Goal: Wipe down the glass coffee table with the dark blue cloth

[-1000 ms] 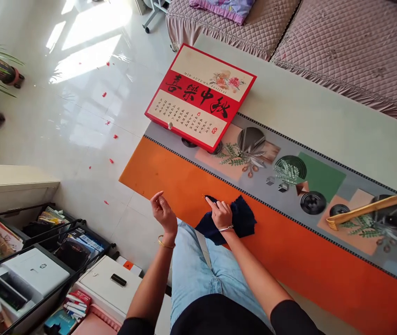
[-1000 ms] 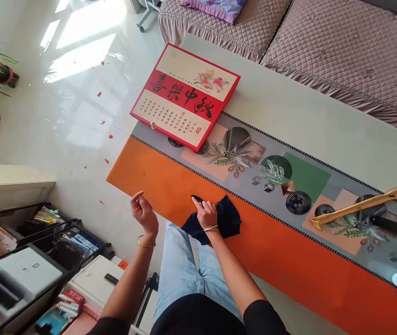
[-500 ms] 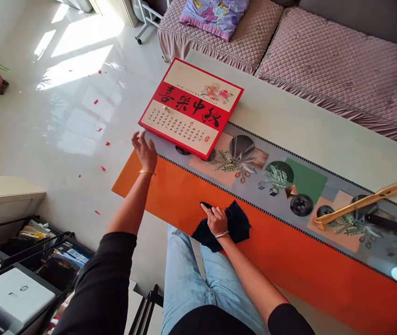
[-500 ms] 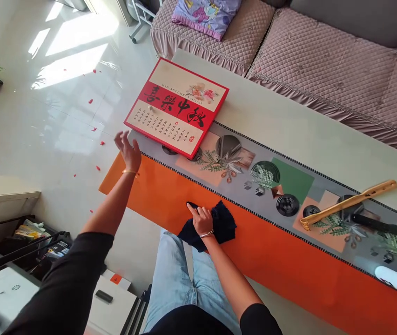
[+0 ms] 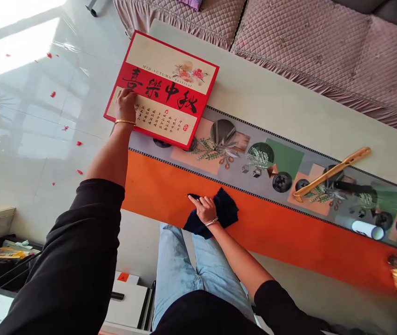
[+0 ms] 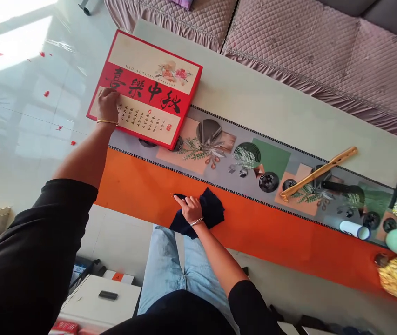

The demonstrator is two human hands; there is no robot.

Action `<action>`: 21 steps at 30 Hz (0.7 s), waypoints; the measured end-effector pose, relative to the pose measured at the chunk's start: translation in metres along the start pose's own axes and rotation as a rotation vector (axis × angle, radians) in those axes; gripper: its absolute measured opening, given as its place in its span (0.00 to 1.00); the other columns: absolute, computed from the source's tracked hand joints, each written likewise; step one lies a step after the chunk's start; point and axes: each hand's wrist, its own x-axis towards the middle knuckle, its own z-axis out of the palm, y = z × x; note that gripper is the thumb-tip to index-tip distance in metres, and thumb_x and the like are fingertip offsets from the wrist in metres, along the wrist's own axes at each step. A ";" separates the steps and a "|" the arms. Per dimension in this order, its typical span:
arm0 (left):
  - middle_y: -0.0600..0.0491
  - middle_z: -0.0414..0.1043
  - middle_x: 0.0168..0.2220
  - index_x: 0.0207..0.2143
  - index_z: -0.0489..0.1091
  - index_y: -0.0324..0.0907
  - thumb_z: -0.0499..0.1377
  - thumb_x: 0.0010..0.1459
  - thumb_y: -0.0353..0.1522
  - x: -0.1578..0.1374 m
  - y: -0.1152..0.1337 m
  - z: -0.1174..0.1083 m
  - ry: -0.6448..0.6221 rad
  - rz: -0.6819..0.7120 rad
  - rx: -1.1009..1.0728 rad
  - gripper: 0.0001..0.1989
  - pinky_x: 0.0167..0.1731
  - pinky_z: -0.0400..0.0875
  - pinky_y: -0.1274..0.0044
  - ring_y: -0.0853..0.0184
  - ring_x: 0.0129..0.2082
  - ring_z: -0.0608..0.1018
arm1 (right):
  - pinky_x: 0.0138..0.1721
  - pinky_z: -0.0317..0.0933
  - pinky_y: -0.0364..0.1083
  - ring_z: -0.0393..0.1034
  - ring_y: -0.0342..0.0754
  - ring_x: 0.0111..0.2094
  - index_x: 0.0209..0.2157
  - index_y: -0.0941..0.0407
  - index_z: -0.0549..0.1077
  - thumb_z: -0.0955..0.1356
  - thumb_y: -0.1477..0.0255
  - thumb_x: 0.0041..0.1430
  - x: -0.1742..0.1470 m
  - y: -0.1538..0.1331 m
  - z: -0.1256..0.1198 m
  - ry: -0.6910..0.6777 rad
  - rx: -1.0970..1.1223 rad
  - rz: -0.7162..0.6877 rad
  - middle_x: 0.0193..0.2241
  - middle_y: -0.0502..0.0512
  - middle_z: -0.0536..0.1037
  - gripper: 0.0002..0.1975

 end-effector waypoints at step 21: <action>0.54 0.64 0.27 0.25 0.61 0.45 0.51 0.55 0.33 -0.517 0.078 0.120 0.213 -0.797 -0.601 0.06 0.32 0.67 0.74 0.68 0.28 0.68 | 0.38 0.45 0.49 0.58 0.49 0.36 0.66 0.41 0.62 0.57 0.76 0.72 -0.004 0.002 -0.005 -0.156 -0.058 -0.005 0.30 0.54 0.70 0.26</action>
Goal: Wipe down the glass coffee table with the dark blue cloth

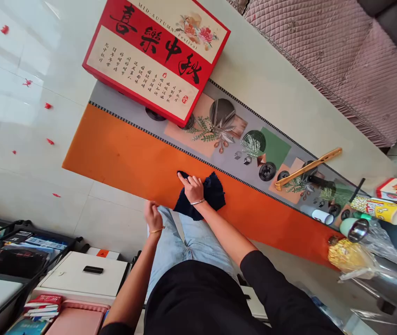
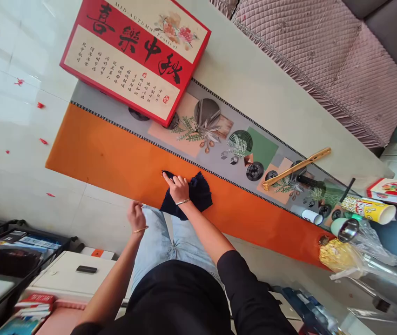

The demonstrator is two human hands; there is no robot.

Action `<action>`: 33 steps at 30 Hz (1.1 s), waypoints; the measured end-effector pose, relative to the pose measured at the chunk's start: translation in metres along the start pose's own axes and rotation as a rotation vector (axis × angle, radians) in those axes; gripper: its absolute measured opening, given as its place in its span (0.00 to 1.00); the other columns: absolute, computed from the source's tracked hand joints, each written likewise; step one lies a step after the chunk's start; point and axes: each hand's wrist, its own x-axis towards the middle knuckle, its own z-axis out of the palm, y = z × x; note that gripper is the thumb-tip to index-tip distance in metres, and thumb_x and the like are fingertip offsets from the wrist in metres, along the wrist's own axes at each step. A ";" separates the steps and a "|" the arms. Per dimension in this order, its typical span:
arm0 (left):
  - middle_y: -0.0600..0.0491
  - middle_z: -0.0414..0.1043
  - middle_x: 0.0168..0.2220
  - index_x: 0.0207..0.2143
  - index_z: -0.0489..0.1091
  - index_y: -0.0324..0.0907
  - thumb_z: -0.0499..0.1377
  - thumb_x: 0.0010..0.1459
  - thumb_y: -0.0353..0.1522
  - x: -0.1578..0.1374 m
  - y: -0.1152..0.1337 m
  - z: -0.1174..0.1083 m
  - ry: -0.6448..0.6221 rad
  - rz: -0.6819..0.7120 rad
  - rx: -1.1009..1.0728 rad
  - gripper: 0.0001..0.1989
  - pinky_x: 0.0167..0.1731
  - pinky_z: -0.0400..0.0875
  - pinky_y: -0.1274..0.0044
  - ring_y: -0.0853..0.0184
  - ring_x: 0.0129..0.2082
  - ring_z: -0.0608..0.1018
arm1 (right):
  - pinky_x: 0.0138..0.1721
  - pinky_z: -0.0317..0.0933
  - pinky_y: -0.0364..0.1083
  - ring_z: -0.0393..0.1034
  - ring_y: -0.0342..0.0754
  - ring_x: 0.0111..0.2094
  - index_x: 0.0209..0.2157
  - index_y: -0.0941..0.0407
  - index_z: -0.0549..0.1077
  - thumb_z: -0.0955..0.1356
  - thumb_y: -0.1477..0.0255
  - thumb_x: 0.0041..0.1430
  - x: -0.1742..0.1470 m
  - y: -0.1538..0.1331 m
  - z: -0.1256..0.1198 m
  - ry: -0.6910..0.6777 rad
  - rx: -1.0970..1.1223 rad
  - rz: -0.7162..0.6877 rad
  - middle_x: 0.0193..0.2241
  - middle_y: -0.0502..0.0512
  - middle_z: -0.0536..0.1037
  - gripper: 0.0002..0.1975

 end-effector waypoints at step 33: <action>0.49 0.63 0.25 0.21 0.62 0.45 0.49 0.66 0.36 0.035 -0.016 0.055 -0.181 0.615 0.517 0.19 0.36 0.59 0.68 0.62 0.28 0.66 | 0.38 0.45 0.48 0.58 0.49 0.35 0.65 0.40 0.62 0.55 0.76 0.74 -0.015 0.012 -0.004 -0.010 -0.004 -0.031 0.27 0.53 0.68 0.25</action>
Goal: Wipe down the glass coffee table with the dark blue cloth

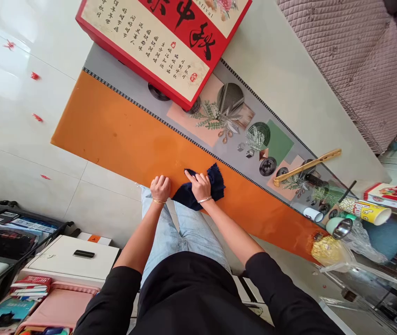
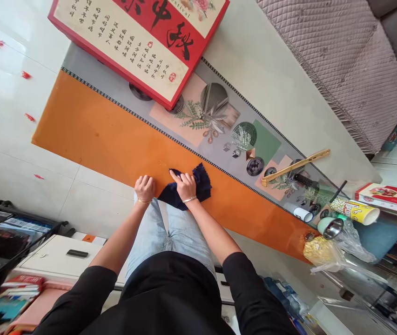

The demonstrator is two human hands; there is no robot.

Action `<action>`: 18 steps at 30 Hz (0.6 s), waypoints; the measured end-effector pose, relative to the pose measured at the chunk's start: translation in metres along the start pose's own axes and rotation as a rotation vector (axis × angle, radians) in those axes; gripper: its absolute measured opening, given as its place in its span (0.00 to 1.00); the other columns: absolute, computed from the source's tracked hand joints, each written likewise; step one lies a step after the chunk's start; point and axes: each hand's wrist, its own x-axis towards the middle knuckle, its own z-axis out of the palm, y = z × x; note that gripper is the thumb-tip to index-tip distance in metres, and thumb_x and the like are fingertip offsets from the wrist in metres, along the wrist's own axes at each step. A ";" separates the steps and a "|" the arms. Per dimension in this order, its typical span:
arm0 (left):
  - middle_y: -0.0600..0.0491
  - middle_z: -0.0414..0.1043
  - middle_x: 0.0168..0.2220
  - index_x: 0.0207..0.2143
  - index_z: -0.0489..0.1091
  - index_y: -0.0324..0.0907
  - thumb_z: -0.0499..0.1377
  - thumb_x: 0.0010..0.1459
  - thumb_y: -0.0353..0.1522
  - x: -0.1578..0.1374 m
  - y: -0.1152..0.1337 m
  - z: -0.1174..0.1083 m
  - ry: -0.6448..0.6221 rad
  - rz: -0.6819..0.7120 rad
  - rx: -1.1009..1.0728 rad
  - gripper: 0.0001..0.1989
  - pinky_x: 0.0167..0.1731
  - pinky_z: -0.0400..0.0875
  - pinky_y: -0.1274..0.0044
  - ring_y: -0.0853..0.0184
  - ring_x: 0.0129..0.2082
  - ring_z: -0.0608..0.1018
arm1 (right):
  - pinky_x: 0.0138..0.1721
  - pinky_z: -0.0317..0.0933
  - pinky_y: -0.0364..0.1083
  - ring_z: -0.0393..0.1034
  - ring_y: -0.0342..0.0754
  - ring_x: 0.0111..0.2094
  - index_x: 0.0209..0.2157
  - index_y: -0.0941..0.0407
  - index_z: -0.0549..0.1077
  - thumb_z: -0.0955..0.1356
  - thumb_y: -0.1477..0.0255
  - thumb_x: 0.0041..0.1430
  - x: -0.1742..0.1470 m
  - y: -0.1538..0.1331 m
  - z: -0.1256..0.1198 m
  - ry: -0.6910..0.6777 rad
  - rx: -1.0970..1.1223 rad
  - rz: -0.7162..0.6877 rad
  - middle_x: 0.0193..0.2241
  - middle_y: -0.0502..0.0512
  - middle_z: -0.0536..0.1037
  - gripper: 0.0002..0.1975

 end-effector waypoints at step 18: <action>0.49 0.65 0.24 0.21 0.63 0.45 0.49 0.67 0.32 0.000 0.001 0.001 0.155 0.174 0.147 0.18 0.31 0.54 0.69 0.63 0.26 0.66 | 0.39 0.51 0.48 0.62 0.50 0.37 0.66 0.42 0.62 0.55 0.75 0.74 0.015 -0.010 0.000 0.008 0.035 -0.047 0.30 0.55 0.71 0.25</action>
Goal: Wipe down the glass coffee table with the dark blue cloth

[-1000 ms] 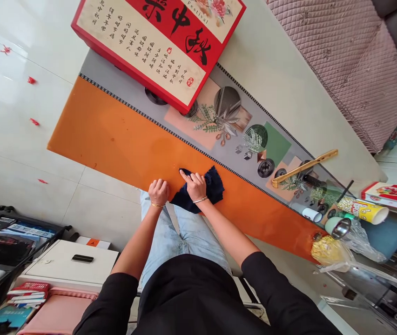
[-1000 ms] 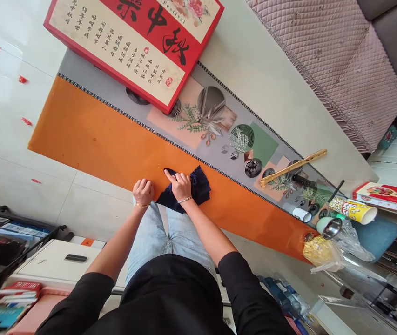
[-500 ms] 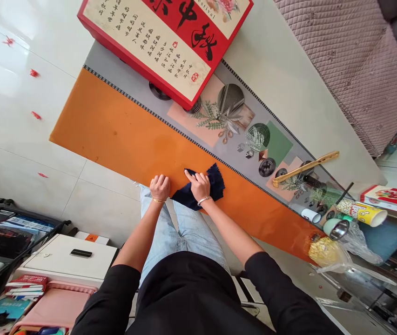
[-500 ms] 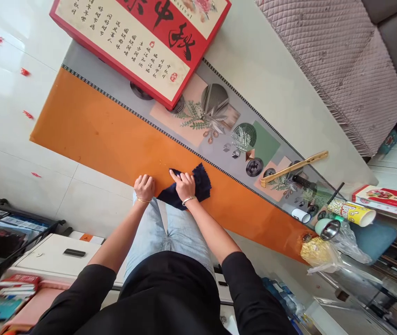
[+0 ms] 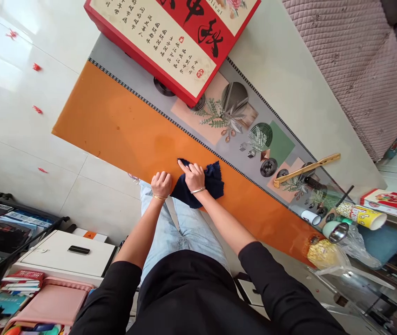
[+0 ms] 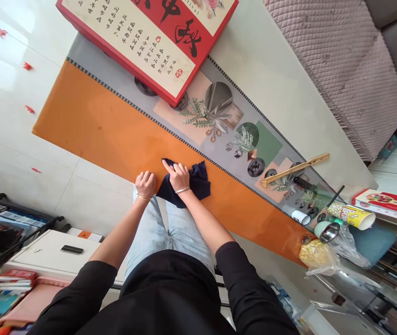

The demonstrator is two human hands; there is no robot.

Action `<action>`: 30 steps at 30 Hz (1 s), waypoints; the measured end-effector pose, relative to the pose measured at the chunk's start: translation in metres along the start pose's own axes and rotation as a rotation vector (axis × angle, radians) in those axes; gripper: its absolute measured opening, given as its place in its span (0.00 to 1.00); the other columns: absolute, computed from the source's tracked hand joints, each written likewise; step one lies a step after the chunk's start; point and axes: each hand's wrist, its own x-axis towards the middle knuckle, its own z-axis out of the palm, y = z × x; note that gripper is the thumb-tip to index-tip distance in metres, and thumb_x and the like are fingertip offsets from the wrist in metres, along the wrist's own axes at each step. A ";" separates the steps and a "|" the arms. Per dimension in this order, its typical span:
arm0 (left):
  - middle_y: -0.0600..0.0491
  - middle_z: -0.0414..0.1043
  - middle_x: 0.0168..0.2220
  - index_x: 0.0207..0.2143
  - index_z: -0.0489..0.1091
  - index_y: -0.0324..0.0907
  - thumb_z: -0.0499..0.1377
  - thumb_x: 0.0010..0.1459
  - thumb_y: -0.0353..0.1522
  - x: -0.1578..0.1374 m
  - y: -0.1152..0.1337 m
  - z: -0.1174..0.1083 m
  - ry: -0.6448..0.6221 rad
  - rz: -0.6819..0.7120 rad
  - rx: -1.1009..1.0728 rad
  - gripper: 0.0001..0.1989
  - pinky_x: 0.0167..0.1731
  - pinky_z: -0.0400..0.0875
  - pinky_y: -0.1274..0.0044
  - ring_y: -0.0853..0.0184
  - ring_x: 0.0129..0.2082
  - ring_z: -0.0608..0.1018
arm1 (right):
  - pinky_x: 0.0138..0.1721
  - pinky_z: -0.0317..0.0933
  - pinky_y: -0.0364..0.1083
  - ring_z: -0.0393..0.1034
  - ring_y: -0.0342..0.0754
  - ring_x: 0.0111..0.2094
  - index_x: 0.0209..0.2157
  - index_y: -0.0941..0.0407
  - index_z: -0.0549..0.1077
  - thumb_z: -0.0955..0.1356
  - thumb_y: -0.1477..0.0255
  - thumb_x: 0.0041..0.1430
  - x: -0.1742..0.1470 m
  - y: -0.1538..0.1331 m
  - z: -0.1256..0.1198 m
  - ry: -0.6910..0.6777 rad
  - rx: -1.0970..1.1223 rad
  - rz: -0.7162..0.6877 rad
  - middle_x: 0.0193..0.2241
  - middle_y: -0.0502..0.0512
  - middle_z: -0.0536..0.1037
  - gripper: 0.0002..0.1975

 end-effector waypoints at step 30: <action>0.49 0.65 0.24 0.21 0.63 0.45 0.48 0.68 0.33 0.003 0.004 -0.001 -0.036 -0.078 -0.076 0.20 0.31 0.54 0.69 0.63 0.27 0.67 | 0.44 0.58 0.48 0.61 0.52 0.39 0.67 0.44 0.59 0.58 0.69 0.72 0.006 -0.009 -0.017 -0.040 0.057 0.050 0.34 0.56 0.68 0.24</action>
